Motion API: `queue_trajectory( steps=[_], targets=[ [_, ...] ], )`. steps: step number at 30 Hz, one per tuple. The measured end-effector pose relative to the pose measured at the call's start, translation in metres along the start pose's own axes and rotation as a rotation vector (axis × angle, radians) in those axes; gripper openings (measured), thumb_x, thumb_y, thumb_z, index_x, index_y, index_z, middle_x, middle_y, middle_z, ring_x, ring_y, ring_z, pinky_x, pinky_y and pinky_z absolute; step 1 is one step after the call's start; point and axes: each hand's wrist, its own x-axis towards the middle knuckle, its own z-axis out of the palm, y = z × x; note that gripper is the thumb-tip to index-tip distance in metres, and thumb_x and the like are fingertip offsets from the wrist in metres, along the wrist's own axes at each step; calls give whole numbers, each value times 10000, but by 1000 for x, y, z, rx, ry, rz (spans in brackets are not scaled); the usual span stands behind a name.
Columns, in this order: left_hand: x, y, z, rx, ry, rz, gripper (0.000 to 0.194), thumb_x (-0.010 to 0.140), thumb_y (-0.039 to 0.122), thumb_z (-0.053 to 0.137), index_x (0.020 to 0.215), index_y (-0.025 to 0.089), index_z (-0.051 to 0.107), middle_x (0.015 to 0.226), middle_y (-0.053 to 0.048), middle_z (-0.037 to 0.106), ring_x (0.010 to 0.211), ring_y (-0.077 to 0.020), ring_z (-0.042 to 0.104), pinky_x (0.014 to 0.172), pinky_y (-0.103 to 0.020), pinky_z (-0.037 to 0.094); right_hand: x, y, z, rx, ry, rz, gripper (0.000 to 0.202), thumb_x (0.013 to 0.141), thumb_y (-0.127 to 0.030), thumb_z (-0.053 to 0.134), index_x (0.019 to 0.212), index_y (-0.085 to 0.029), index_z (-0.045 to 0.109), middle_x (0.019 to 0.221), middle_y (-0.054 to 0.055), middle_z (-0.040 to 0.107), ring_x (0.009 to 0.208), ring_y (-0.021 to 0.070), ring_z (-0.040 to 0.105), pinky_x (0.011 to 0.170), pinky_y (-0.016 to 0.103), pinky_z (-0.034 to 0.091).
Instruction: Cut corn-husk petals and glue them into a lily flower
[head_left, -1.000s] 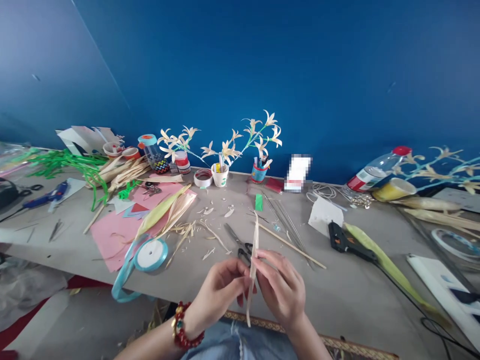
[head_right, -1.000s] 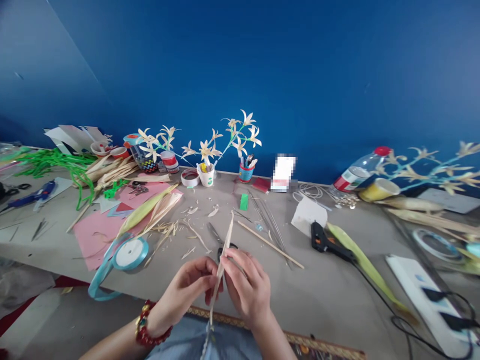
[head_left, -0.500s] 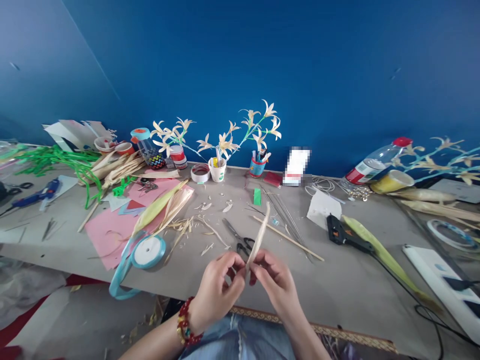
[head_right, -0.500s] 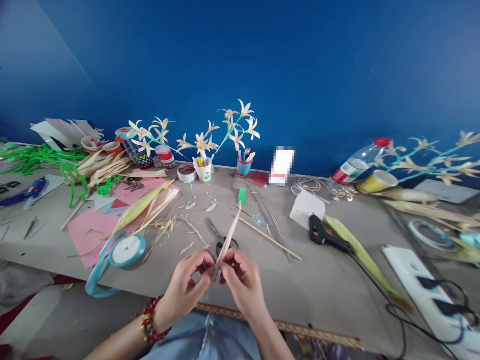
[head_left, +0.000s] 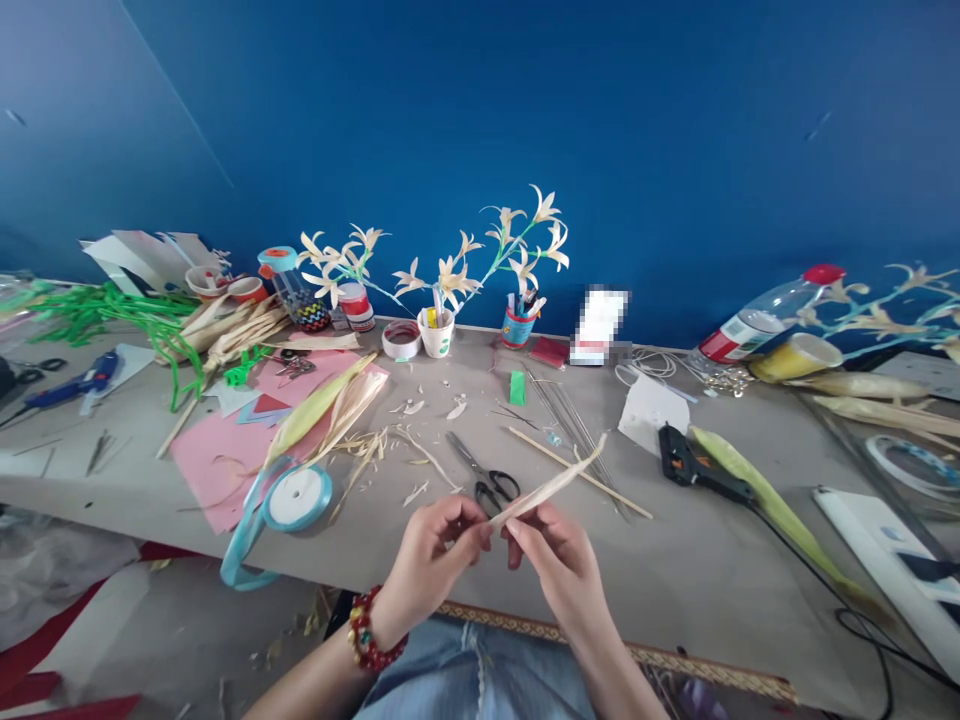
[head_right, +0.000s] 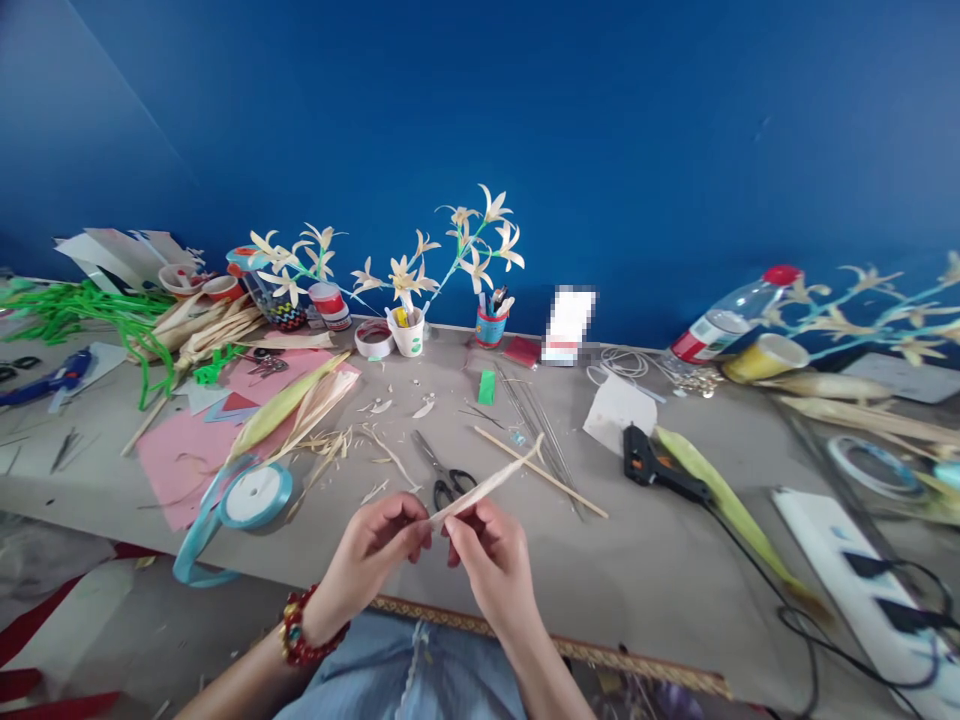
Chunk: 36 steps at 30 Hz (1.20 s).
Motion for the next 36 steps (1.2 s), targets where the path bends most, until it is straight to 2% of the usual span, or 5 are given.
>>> queue_trajectory(
  steps=[5, 22, 27, 32, 36],
  targets=[
    [1, -1, 1, -187, -20, -64, 233, 884, 330, 574, 761, 132, 580, 670, -22, 587, 564, -94, 501, 554, -220, 399, 0, 0, 1, 26, -24, -22, 139, 831, -248, 569, 729, -163, 613, 627, -11, 559, 506, 116, 515, 505, 231, 439],
    [-6, 0, -2, -169, 36, -30, 186, 858, 315, 632, 853, 140, 571, 679, -33, 637, 605, -120, 571, 602, -238, 464, -1, 4, 0, 20, -46, -48, 165, 878, -311, 617, 791, -173, 637, 715, 1, 584, 545, 107, 532, 515, 217, 451],
    [-5, 2, -5, -330, 13, -67, 273, 865, 389, 619, 959, 134, 602, 669, -23, 623, 598, -121, 574, 572, -231, 470, -1, 5, -8, 6, -104, -221, 97, 893, -242, 609, 856, -205, 690, 842, 31, 628, 562, 110, 561, 508, 225, 475],
    [-6, 1, -7, -515, -180, -267, 355, 893, 466, 542, 775, 134, 584, 564, -26, 594, 468, -96, 525, 452, -194, 407, 3, 1, -19, -131, -197, -503, 155, 866, -139, 610, 913, -238, 720, 865, 56, 660, 748, 179, 624, 619, 272, 505],
    [-7, 1, -5, -548, -254, -297, 303, 844, 416, 624, 732, 148, 537, 567, -1, 562, 429, -70, 472, 419, -176, 354, 4, 1, -25, -166, -232, -529, 167, 871, -136, 587, 918, -240, 709, 895, 63, 655, 800, 194, 622, 692, 305, 511]
  ],
)
